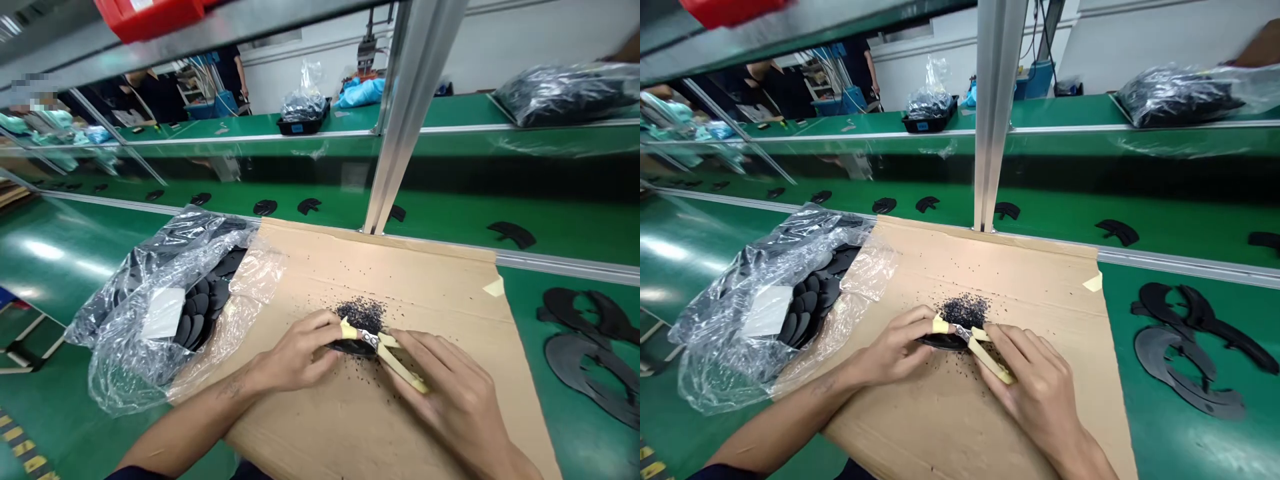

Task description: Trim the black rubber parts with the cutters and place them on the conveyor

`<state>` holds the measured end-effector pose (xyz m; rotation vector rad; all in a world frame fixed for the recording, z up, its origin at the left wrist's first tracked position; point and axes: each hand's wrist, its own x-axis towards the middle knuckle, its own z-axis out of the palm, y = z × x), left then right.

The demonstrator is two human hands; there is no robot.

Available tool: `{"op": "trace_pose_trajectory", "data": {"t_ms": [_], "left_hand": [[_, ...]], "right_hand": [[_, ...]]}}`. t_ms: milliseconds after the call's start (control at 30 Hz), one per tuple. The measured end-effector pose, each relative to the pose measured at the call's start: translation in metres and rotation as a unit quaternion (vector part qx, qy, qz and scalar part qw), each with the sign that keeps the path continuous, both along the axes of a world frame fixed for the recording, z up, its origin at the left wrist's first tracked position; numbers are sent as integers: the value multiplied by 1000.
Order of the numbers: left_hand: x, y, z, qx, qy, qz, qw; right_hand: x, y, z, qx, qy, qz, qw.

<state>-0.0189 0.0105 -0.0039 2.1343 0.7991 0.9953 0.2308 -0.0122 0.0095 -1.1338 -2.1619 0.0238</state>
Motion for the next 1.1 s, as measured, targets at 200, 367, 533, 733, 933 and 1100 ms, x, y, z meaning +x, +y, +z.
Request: {"op": "trace_pose_trajectory", "data": {"t_ms": [200,367,533,733,933,1100], "left_hand": [[-3,10,6,-116,-20,52,992],[-13,46,30,-87,48,35,994],[-11,131,49,53,190,93,976],[22,236,29,78,309,118,941],[29,280,14,28,392,99,914],[-4,297,23,-9,457,181,871]], "right_hand": [[8,8,-15,57,33,-38,997],[13,15,-28,115,4,-70,991],[10,11,-29,143,-38,-81,986],[3,3,-31,128,-36,-87,987],[-3,-7,-34,87,-5,-98,991],[-5,-10,-33,64,0,-99,993]]}}
